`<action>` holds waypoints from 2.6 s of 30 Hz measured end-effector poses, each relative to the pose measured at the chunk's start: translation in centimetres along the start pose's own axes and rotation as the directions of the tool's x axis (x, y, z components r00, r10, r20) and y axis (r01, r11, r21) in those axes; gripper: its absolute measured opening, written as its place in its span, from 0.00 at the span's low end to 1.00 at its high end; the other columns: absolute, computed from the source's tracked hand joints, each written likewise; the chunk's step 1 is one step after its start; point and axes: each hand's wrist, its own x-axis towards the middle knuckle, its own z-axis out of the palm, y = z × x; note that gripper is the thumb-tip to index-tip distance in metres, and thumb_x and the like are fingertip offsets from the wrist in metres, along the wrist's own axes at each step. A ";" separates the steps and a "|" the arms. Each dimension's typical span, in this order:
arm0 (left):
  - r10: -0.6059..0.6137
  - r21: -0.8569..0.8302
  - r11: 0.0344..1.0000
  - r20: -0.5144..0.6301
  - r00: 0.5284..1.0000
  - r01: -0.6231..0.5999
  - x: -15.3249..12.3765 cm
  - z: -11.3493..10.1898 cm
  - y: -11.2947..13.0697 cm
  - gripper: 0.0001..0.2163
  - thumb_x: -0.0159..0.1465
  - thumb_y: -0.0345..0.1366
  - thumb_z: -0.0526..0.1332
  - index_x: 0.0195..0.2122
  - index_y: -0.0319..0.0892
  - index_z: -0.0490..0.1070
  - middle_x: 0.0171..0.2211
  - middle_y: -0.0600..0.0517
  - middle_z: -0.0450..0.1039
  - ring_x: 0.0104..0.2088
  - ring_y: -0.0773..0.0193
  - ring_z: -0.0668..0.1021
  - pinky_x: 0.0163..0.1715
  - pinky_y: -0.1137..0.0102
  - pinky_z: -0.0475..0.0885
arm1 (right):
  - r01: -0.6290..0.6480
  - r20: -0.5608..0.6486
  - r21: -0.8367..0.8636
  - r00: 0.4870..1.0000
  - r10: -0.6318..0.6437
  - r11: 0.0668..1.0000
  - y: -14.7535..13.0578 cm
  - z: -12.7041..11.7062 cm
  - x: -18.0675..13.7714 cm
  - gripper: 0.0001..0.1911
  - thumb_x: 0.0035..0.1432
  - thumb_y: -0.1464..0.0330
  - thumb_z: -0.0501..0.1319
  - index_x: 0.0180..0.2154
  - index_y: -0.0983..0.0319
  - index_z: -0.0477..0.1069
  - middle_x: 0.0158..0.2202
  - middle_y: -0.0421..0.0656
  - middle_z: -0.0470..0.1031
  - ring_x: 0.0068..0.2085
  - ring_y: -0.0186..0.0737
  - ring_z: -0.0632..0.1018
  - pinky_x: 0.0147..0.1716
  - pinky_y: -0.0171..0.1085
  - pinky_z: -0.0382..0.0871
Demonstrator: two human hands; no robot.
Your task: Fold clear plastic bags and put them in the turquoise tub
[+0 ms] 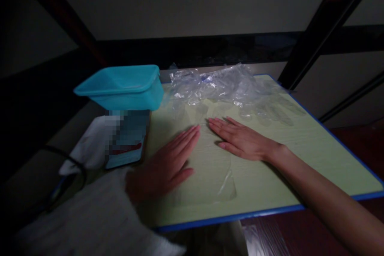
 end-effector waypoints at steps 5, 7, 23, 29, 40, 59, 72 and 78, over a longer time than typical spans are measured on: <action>-0.069 0.091 0.994 0.052 0.996 0.064 0.4 1.1 -1.5 0.29 0.68 0.44 0.47 0.64 0.29 0.43 0.66 0.34 0.43 0.67 0.52 0.46 0.64 0.55 0.49 | -0.012 0.038 0.015 0.999 0.012 1.000 -0.5 0.6 0.1 0.34 0.67 0.58 0.47 0.67 0.59 0.33 0.68 0.45 0.42 0.67 0.43 0.49 0.65 0.51 0.41; -0.076 0.092 0.993 0.079 0.994 0.069 0.4 1.4 -1.6 0.29 0.68 0.45 0.47 0.64 0.29 0.44 0.66 0.34 0.45 0.67 0.52 0.47 0.64 0.56 0.50 | -0.015 0.044 0.020 0.999 0.014 1.000 -0.8 0.7 0.1 0.35 0.66 0.57 0.48 0.67 0.59 0.33 0.68 0.46 0.42 0.67 0.44 0.49 0.65 0.51 0.42; -0.098 0.124 0.989 0.108 0.989 0.085 0.1 1.4 -1.7 0.30 0.68 0.46 0.48 0.63 0.28 0.46 0.66 0.35 0.44 0.67 0.53 0.47 0.64 0.57 0.49 | -0.021 0.068 -0.002 0.997 0.021 1.000 -1.3 0.7 -0.6 0.39 0.65 0.54 0.49 0.67 0.63 0.31 0.68 0.51 0.38 0.67 0.48 0.47 0.64 0.53 0.43; -0.072 0.029 0.997 0.109 0.991 0.069 0.4 0.4 -0.9 0.28 0.68 0.42 0.48 0.64 0.30 0.45 0.67 0.38 0.43 0.67 0.54 0.47 0.65 0.57 0.46 | -0.083 0.040 0.108 0.996 0.079 0.991 -0.7 -0.2 -0.5 0.34 0.66 0.57 0.47 0.67 0.60 0.37 0.68 0.46 0.44 0.66 0.44 0.50 0.65 0.50 0.43; 0.274 -0.242 0.945 0.218 0.937 -0.220 0.9 1.2 4.0 0.31 0.67 0.51 0.47 0.62 0.29 0.53 0.66 0.38 0.47 0.67 0.54 0.50 0.65 0.59 0.47 | -0.136 -0.025 0.102 0.990 0.139 0.985 1.1 -0.4 -0.4 0.31 0.67 0.58 0.47 0.66 0.58 0.41 0.67 0.45 0.47 0.66 0.45 0.51 0.64 0.52 0.44; 0.394 -0.304 0.898 0.232 0.889 -0.319 0.3 1.1 4.9 0.31 0.67 0.53 0.47 0.63 0.35 0.51 0.66 0.42 0.50 0.67 0.55 0.50 0.65 0.60 0.48 | -0.175 -0.021 0.047 0.984 0.176 0.983 2.0 -0.6 -0.7 0.31 0.66 0.58 0.48 0.66 0.61 0.44 0.67 0.49 0.48 0.66 0.48 0.53 0.63 0.56 0.44; 0.397 -0.309 0.893 0.201 0.895 -0.327 0.4 1.1 4.9 0.29 0.66 0.52 0.48 0.62 0.36 0.53 0.65 0.43 0.51 0.66 0.54 0.52 0.65 0.59 0.50 | -0.164 -0.047 0.044 0.985 0.166 0.985 1.8 -0.8 -0.7 0.37 0.61 0.52 0.54 0.65 0.61 0.47 0.66 0.50 0.49 0.65 0.52 0.53 0.63 0.58 0.42; 0.401 -0.310 0.891 0.197 0.895 -0.331 0.4 1.0 4.9 0.29 0.67 0.52 0.48 0.62 0.36 0.54 0.65 0.42 0.52 0.66 0.55 0.52 0.64 0.59 0.50 | -0.154 -0.046 0.063 0.986 0.157 0.986 1.9 -0.9 -0.8 0.39 0.59 0.52 0.57 0.65 0.61 0.48 0.66 0.51 0.50 0.65 0.54 0.54 0.62 0.59 0.43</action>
